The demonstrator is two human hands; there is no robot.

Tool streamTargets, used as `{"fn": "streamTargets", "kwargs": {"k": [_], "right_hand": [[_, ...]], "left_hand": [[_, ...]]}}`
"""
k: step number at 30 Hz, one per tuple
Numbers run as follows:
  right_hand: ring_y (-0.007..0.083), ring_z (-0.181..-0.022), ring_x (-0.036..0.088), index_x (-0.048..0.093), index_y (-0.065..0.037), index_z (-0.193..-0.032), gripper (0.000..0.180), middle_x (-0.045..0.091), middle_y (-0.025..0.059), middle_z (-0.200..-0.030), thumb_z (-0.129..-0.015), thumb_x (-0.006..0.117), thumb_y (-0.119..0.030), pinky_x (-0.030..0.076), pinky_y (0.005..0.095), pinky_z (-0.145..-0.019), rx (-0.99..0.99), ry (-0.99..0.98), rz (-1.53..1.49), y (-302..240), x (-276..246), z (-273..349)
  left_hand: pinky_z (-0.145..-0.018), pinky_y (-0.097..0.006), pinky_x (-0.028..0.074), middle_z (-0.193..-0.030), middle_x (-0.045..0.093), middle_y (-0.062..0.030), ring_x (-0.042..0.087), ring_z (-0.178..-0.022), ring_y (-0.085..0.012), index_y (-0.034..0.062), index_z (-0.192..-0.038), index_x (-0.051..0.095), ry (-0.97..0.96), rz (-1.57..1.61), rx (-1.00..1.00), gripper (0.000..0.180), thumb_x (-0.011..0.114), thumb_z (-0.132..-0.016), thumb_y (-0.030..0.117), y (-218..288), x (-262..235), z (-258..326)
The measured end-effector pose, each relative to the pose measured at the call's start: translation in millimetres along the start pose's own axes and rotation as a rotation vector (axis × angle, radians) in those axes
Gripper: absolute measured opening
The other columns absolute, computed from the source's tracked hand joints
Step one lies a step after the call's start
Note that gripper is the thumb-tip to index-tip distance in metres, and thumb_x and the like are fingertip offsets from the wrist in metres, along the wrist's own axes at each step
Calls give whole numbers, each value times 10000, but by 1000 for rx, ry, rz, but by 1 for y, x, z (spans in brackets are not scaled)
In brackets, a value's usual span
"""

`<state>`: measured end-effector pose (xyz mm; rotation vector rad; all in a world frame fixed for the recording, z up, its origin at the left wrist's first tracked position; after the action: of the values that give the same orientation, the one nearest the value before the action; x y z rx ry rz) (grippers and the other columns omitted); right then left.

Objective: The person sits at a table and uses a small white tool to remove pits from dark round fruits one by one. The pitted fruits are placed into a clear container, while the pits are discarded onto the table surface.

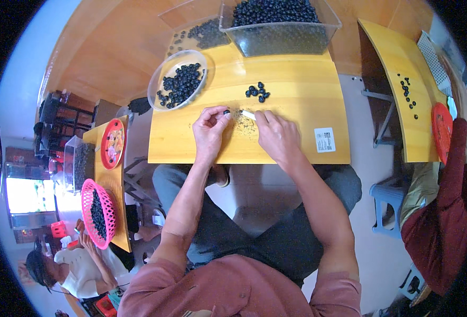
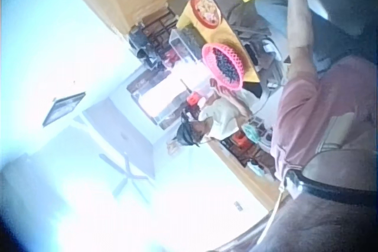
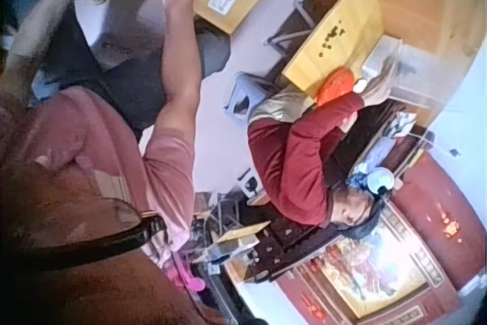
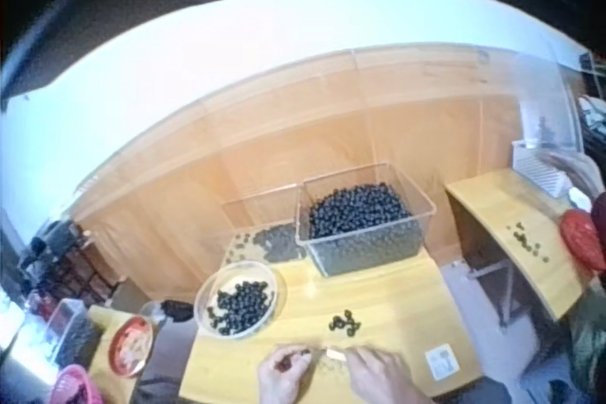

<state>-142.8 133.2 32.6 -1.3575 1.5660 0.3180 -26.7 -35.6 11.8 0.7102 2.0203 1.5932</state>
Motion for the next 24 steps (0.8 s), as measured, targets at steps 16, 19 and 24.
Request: {"fn": "streamTargets", "kwargs": {"k": [16,19,24], "right_hand": [[399,-840,752,724,-58,-1123,185,754,174,-984,-981,698,-173,600,515,-744,302,162,-231,36,-27,-9],[402,-856,746,726,-73,-1117,174,757,166,-982,-981,700,-178,591,516,-753,331,159,-225,40,-27,-7],[402,-853,741,725,-72,-1107,168,757,155,-969,-981,700,-181,587,515,-765,327,166,-248,39,-30,-4]], "left_hand": [[-797,-345,578,-959,766,-120,720,-827,-203,47,-1187,786,-236,-833,295,309,823,-912,181,42,6,-93],[-762,-360,573,-929,754,-121,713,-809,-206,30,-1210,780,-301,-863,147,358,834,-902,204,25,42,-78],[-719,-370,568,-822,748,-114,704,-731,-203,-3,-1209,771,-337,-834,20,400,854,-881,210,7,59,-79]]}}
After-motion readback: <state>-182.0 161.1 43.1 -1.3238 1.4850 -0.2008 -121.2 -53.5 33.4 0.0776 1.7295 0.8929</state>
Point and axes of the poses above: each hand's wrist, its own z-axis away from the middle knuckle, its own x-axis out of the palm, y = z × x, the point moved 5 cm from there along -z, towards the middle knuckle
